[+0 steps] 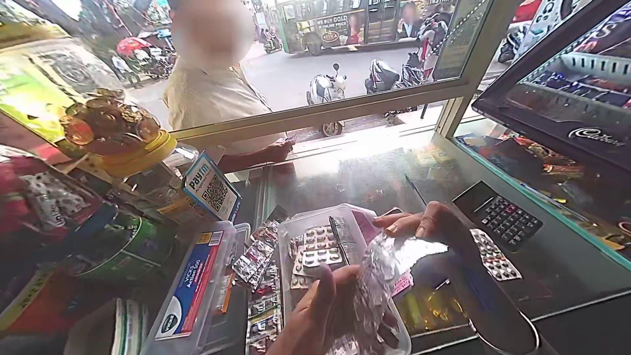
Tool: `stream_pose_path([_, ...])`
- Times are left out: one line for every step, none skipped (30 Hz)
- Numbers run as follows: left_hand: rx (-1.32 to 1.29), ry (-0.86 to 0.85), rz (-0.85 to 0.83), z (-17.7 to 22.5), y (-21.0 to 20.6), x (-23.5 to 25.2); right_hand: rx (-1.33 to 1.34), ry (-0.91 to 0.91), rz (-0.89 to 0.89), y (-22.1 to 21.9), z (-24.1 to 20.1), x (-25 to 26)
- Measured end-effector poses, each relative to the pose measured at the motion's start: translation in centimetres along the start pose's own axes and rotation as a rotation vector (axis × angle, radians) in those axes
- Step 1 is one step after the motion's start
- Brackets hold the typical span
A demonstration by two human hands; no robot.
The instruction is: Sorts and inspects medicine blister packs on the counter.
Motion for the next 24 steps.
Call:
stream_pose_path([-0.134, -0.001, 0.008, -0.4, -0.4, 0.0, 0.052, -0.001, -0.018, -0.3, 0.3, -0.3])
stream_pose_path([-0.13, -0.014, 0.055, -0.5, -0.9, 0.0, 0.098, -0.023, 0.0, -0.6, 0.7, -0.8])
stream_pose_path([-0.048, -0.034, 0.102, -0.4, -1.3, -0.1, 0.144, -0.061, 0.038, -0.7, 1.0, -1.4])
stream_pose_path([0.077, -0.058, 0.147, -0.2, -1.6, -0.2, 0.184, -0.126, 0.115, -1.0, 1.0, -1.9])
stream_pose_path([0.222, -0.081, 0.187, 0.0, -1.8, -0.3, 0.218, -0.215, 0.23, -1.5, 0.7, -2.4])
stream_pose_path([0.356, -0.09, 0.218, 0.0, -2.0, -0.4, 0.284, -0.331, 0.376, -2.4, 0.2, -2.7])
stream_pose_path([0.45, -0.082, 0.237, -0.1, -2.2, -0.5, 0.372, -0.43, 0.484, -3.2, -0.4, -2.8])
stream_pose_path([0.495, -0.066, 0.235, -0.3, -2.3, -0.5, 0.455, -0.483, 0.535, -3.7, -0.7, -2.8])
stream_pose_path([0.502, -0.054, 0.224, -0.5, -2.3, -0.5, 0.499, -0.503, 0.553, -4.2, -0.8, -2.9])
stream_pose_path([0.492, -0.048, 0.207, -0.8, -2.3, -0.6, 0.487, -0.508, 0.543, -4.5, -1.0, -2.9])
stream_pose_path([0.485, -0.045, 0.195, -1.0, -2.3, -0.6, 0.427, -0.51, 0.553, -4.8, -1.1, -2.8])
stream_pose_path([0.479, -0.042, 0.19, -1.1, -2.3, -0.7, 0.338, -0.505, 0.576, -4.9, -1.2, -2.6])
stream_pose_path([0.47, -0.038, 0.188, -1.1, -2.3, -0.7, 0.242, -0.498, 0.595, -4.9, -1.4, -2.3])
stream_pose_path([0.455, -0.037, 0.188, -1.1, -2.3, -0.8, 0.153, -0.477, 0.6, -4.9, -1.6, -2.2])
stream_pose_path([0.44, -0.039, 0.195, -1.1, -2.2, -0.8, 0.056, -0.447, 0.587, -4.8, -1.8, -2.1])
stream_pose_path([0.425, -0.049, 0.208, -1.0, -2.0, -1.0, -0.042, -0.415, 0.567, -4.9, -1.9, -2.1])
stream_pose_path([0.413, -0.064, 0.236, -1.0, -1.9, -1.1, -0.13, -0.388, 0.553, -5.1, -2.2, -2.1])
stream_pose_path([0.402, -0.087, 0.282, -0.8, -1.7, -1.2, -0.199, -0.37, 0.541, -5.4, -2.6, -2.2])
stream_pose_path([0.391, -0.118, 0.341, -0.7, -1.5, -1.4, -0.234, -0.352, 0.536, -5.6, -3.1, -2.3])
stream_pose_path([0.383, -0.152, 0.397, -0.4, -1.2, -1.5, -0.253, -0.347, 0.539, -5.8, -3.6, -2.3])
stream_pose_path([0.385, -0.18, 0.442, -0.1, -0.8, -1.6, -0.251, -0.352, 0.541, -5.9, -4.1, -2.4])
stream_pose_path([0.393, -0.193, 0.479, 0.1, -0.6, -1.6, -0.239, -0.355, 0.545, -6.0, -4.4, -2.7])
stream_pose_path([0.398, -0.196, 0.498, 0.3, -0.6, -1.7, -0.226, -0.355, 0.545, -6.1, -4.4, -2.9])
stream_pose_path([0.4, -0.197, 0.504, 0.4, -0.5, -1.7, -0.21, -0.358, 0.548, -6.2, -4.3, -3.1])
Point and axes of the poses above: each hand's wrist, its own x-axis towards the middle knuckle, its own y-axis out of the back of the hand, z = x × y, the point moved 1 cm from there along x, towards the middle knuckle, and after that the axes turned 15 degrees about -z, right-handed, at the moved point
